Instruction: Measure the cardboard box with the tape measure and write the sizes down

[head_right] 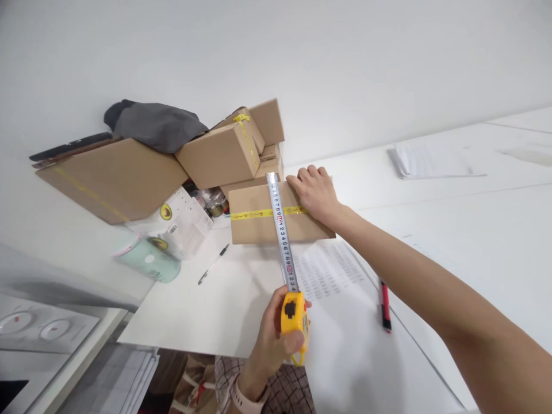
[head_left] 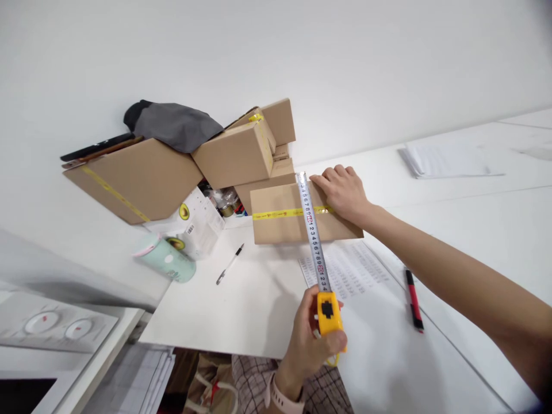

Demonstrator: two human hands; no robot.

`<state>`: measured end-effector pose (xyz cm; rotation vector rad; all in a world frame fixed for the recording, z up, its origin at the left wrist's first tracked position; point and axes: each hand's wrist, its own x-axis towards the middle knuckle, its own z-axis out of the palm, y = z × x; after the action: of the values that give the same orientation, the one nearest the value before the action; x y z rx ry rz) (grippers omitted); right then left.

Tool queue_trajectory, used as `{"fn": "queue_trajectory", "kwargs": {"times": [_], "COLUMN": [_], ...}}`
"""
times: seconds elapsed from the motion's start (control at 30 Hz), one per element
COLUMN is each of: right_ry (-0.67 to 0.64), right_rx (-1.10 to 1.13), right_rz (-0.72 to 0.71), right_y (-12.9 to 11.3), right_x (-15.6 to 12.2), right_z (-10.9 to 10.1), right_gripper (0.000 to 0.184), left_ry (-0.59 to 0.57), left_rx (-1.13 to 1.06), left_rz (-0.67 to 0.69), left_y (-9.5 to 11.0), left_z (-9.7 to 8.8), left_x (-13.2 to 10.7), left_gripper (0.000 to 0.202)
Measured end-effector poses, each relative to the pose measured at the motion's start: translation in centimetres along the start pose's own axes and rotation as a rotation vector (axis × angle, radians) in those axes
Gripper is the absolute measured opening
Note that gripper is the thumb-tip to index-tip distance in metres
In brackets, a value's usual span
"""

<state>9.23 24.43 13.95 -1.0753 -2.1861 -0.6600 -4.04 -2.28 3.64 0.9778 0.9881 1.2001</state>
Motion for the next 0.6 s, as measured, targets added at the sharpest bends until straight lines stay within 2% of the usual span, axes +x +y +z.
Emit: {"fn": "queue_trajectory", "kwargs": {"times": [0.17,0.3,0.33,0.4,0.47,0.5,0.53,0.6], "right_ry": [0.050,-0.041,-0.038,0.005,0.010,-0.023,-0.070,-0.034], "right_rx": [0.004,0.239,0.327,0.581,0.949,1.144,1.287,1.363], "right_rz": [-0.035,0.021,0.095,0.350,0.629,0.718,0.748,0.781], "right_y": [-2.3,-2.6,-2.5,-1.9,-1.2,-0.9,-0.5,0.2], "right_x": [-5.1,-9.0,-9.8,-11.4,-12.7,-13.3,-13.9,-15.1], "right_z": [-1.9,-2.9,-3.5,-5.1,-7.5,-8.8,-10.1,-12.3], "right_gripper": [0.039,0.040,0.037,0.035,0.047,0.056,0.060,0.045], "left_ry": [-0.064,-0.107,-0.112,-0.114,-0.117,-0.125,-0.140,-0.190], "left_rx": [0.123,0.203,0.216,0.270,0.368,0.428,0.486,0.589], "left_rz": [-0.101,-0.158,-0.170,-0.185,-0.195,-0.199,-0.201,-0.196], "left_y": [-1.1,-1.1,-1.2,-1.3,-1.4,-1.4,-1.4,-1.5], "left_z": [0.9,1.5,1.5,1.6,1.6,1.6,1.6,1.7], "left_x": [-4.1,-6.4,-6.8,-7.5,-8.0,-8.1,-8.2,-8.3], "left_gripper": [0.083,0.078,0.076,0.075,0.077,0.078,0.080,0.083]}}
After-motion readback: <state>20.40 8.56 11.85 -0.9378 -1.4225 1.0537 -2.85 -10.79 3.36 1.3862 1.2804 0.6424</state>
